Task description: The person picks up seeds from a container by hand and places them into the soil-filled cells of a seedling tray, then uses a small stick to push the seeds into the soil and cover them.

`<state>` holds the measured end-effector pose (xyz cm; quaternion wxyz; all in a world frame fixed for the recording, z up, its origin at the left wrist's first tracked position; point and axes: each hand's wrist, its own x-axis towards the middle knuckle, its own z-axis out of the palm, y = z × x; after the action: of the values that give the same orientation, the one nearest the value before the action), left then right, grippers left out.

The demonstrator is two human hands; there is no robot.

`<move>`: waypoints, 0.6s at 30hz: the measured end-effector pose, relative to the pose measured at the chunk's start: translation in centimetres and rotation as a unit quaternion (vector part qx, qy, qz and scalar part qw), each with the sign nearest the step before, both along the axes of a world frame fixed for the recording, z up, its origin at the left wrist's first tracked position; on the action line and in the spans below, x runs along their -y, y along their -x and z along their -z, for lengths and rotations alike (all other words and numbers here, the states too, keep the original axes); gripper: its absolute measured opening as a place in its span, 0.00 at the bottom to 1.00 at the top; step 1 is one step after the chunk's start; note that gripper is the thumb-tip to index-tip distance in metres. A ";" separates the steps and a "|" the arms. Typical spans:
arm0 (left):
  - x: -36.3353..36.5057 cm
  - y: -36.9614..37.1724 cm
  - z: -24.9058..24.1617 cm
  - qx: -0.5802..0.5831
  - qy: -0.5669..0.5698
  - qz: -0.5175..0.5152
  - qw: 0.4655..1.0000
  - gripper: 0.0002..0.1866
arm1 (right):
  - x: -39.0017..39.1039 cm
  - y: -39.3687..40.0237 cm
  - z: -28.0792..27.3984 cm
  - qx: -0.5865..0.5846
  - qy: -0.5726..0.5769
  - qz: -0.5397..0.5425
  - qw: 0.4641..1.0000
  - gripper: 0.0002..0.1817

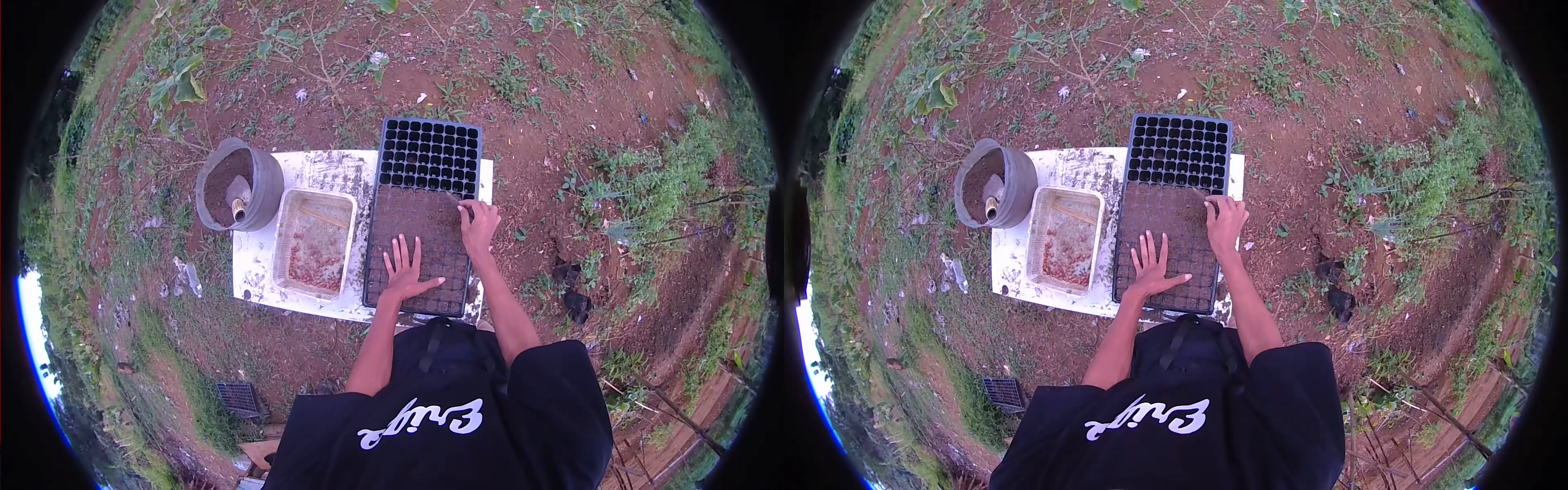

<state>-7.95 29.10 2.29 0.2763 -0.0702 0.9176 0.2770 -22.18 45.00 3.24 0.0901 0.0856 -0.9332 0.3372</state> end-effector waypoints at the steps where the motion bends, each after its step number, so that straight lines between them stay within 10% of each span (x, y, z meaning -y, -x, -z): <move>1: -0.1 0.0 0.1 0.000 0.004 0.002 1.000 0.71 | 0.1 -1.1 0.1 -0.002 -0.001 0.005 1.000 0.07; 10: -0.1 0.1 0.3 0.007 0.017 0.007 1.000 0.72 | 0.4 -4.3 1.7 0.013 -0.070 0.215 0.974 0.09; 18: -0.1 0.0 0.3 0.001 0.006 0.007 1.000 0.71 | 2.0 -4.5 2.3 0.027 -0.034 0.159 0.986 0.09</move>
<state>-7.98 29.23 2.01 0.2785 -0.0658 0.9194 0.2699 -17.73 43.03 0.99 0.1145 -0.0701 -0.9479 0.2888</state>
